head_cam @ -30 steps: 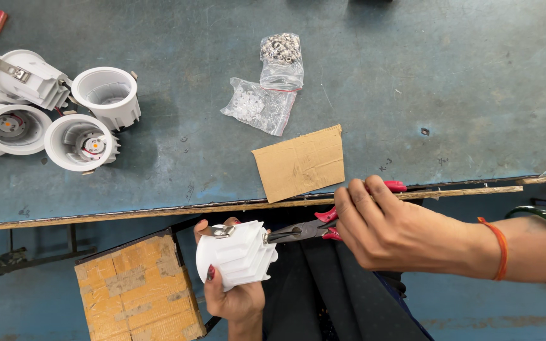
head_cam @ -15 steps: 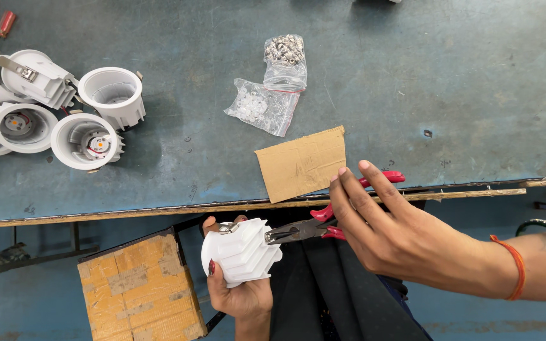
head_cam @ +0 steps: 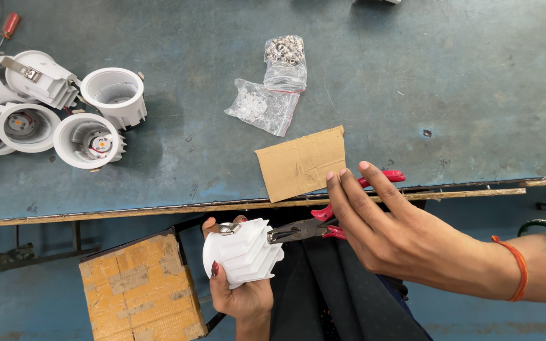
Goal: The person assembles LED light fixtures at a workbench. They insert wires into the fixture housing, then use pliers to crimp and secure the wire connections. Multiple white fixture housings and loose wires are visible on the table.
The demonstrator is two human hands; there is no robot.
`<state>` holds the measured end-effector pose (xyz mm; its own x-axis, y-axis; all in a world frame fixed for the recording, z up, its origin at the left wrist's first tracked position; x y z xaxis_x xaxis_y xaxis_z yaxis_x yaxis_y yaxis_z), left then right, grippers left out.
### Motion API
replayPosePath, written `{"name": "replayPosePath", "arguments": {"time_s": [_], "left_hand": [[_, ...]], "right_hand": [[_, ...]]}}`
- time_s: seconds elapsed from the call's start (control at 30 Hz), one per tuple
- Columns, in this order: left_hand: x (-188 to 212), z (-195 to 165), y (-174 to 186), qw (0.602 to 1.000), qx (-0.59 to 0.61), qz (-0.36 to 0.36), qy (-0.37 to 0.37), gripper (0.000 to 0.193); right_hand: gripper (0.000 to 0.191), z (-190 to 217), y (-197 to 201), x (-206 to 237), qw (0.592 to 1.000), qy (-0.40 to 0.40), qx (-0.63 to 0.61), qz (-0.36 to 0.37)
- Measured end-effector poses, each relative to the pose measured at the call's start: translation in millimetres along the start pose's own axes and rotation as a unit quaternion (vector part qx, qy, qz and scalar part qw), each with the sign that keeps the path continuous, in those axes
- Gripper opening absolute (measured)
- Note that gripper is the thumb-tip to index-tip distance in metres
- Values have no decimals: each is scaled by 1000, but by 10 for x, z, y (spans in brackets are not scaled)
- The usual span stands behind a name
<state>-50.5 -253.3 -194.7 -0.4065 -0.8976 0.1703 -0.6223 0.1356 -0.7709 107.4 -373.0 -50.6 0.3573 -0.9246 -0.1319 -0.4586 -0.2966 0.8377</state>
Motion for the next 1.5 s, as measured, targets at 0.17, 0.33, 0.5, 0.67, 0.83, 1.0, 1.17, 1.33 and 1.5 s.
{"name": "replayPosePath", "arguments": {"time_s": [0.17, 0.33, 0.5, 0.67, 0.83, 1.0, 1.17, 1.33, 1.5], "left_hand": [[4, -8, -12, 1000, 3, 10, -5, 83], [4, -8, -14, 1000, 4, 11, -2, 84], [5, 14, -11, 1000, -11, 7, 4, 86], [-1, 18, -26, 1000, -16, 19, 7, 85], [4, 31, -6, 1000, -18, 8, 13, 83], [1, 34, 21, 999, -34, 7, 9, 83], [-13, 20, 41, 999, -42, 18, 3, 83], [-40, 28, 53, 999, -37, 29, 1, 85], [-45, 39, 68, 998, -45, 33, -5, 85]], "right_hand": [[41, -22, 27, 25, 999, -23, 2, -25], [41, 7, -9, 11, 1000, 4, 13, 8], [40, -7, 16, -13, 1000, 22, 18, 11], [35, -20, 7, -30, 998, 47, 34, 19], [36, -54, 6, -64, 998, 64, 23, -12], [33, -29, -45, -35, 996, 85, 29, -15], [38, -27, -73, -23, 998, 42, -28, -36], [41, -7, -198, -14, 993, 30, -106, 30], [56, 7, -381, -10, 955, -32, -274, 110]]}}
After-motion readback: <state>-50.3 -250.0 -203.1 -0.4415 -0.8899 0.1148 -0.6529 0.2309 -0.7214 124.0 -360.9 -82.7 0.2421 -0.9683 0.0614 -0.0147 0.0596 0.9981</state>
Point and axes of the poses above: each hand's wrist, its own x-axis away from the middle knuckle, its own y-axis out of the back of the hand, z = x × y, the point moved 7 cm from there along -x, towards the middle knuckle, and after that the axes turned 8 degrees about -z, right-handed, at the moved point
